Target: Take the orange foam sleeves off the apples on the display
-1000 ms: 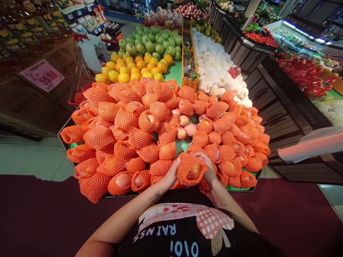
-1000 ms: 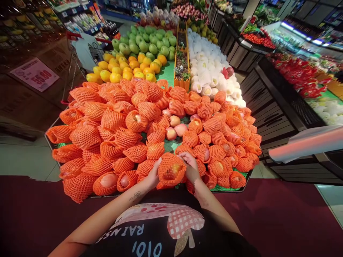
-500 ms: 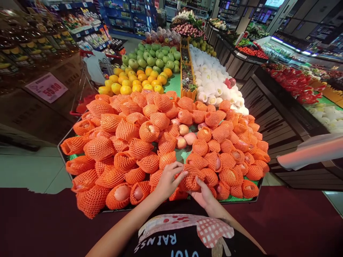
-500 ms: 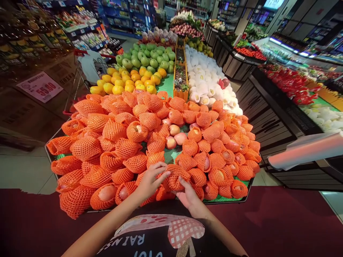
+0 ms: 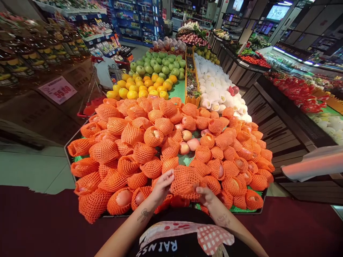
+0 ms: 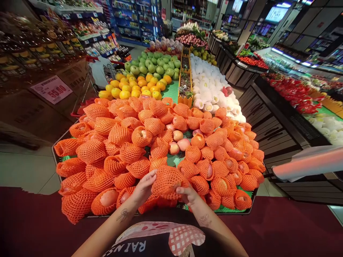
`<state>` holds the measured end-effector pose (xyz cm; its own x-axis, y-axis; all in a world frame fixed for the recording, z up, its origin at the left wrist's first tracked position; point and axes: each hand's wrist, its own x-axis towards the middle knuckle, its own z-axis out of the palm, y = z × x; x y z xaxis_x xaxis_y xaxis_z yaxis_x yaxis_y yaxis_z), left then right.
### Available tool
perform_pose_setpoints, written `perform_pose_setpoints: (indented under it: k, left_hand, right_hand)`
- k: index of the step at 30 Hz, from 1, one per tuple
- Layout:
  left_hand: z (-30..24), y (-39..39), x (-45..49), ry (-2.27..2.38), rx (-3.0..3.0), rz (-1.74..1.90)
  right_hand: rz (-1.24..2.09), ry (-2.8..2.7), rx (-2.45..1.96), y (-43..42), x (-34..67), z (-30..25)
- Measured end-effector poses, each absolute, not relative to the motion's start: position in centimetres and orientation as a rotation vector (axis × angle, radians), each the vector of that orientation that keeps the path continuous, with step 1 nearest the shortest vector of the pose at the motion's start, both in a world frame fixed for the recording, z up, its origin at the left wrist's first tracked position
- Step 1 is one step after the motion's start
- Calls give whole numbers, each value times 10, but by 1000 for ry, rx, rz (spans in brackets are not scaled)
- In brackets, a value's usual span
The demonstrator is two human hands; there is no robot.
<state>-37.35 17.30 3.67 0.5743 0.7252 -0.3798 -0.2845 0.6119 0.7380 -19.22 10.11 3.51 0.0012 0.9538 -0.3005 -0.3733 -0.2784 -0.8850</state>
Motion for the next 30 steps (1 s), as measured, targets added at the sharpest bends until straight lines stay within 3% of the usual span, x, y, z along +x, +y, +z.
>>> perform_pose_setpoints:
  k: [3,9,12,15,18,22,27,30]
  left_hand:
    - [30,182,-371,865,823,788]
    - [24,185,-372,932,1233,828]
    - [27,187,-378,1001,1243,876]
    - [28,191,-389,1046,1174,950]
    - [25,194,-400,1083,1151,983]
    - [20,195,-413,1130,1123,1024]
    - [20,197,-423,1209,1082,1079]
    - [21,200,-430,1261,1083,1120]
  right_hand:
    - [1675,-641,-1128,107,-192,38]
    - [1591,-833,-1179,131,-158,40]
    - [1353,-1238,-1366,163,-140,52]
    - [940,-1596,-1846,196,-135,62]
    - [838,-1933,-2121,218,-143,60]
    - [1004,-2370,-2040,240,-155,53]
    - [1179,-2461,-1817,312,-149,80]
    - [831,-2060,-1792,383,-141,108]
